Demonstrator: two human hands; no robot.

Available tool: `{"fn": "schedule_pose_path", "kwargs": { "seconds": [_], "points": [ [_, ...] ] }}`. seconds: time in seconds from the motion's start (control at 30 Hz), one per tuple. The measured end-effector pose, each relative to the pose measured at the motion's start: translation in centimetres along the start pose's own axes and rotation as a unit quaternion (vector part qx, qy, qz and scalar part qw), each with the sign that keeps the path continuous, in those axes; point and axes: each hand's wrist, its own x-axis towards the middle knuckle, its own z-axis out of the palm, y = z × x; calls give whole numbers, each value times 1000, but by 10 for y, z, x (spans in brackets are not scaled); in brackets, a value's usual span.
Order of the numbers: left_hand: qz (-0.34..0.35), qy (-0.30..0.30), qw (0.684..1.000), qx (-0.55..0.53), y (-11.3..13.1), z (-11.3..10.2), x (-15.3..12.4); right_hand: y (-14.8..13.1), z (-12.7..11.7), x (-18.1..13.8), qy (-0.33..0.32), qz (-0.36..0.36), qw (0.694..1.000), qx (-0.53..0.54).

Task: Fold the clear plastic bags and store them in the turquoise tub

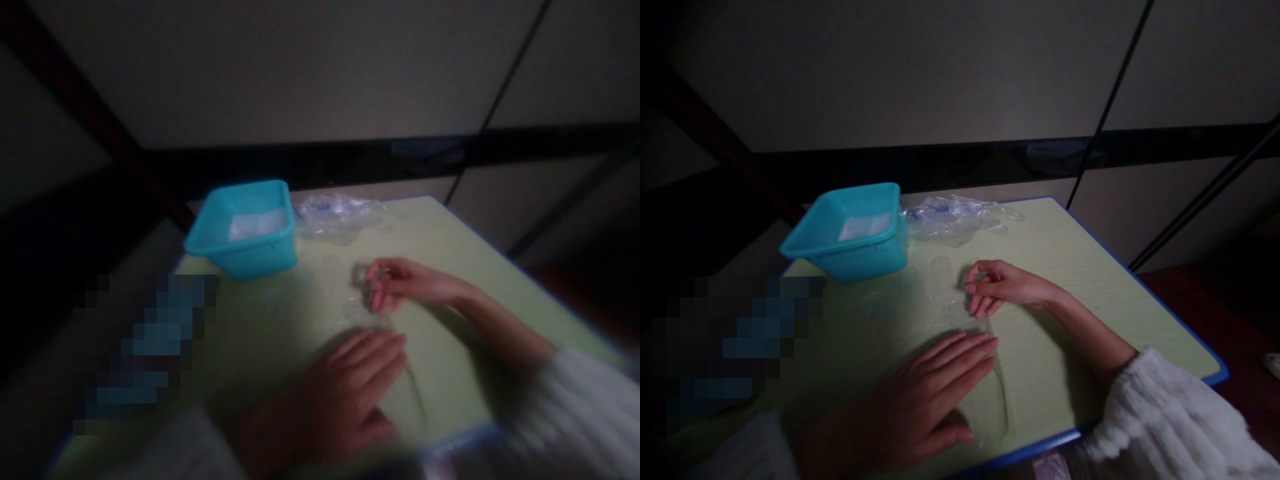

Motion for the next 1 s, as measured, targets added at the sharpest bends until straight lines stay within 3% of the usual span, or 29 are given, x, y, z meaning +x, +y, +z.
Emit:
{"fn": "schedule_pose_path", "kwargs": {
  "seconds": [0.17, 0.4, 0.63, 0.8, 1.0],
  "points": [
    [-5, -12, 1000, -10, -7, 6, 2, 10, -5, 3, -33, 14, 999, 20],
    [9, -37, 999, 1, -2, 2, 6, 9, -5, 3, -13, -13, 1000, 20],
    [16, -41, 999, -3, -2, 8, 5, 14, 7, 10, -102, -16, 992, 69],
    [19, -56, 998, -6, 1, 7, 4, 22, 6, 16, -77, 8, 994, 78],
    [70, -40, 997, 15, 10, 5, 2, 26, 3, 17, -81, 8, 993, 91]
  ]
}}
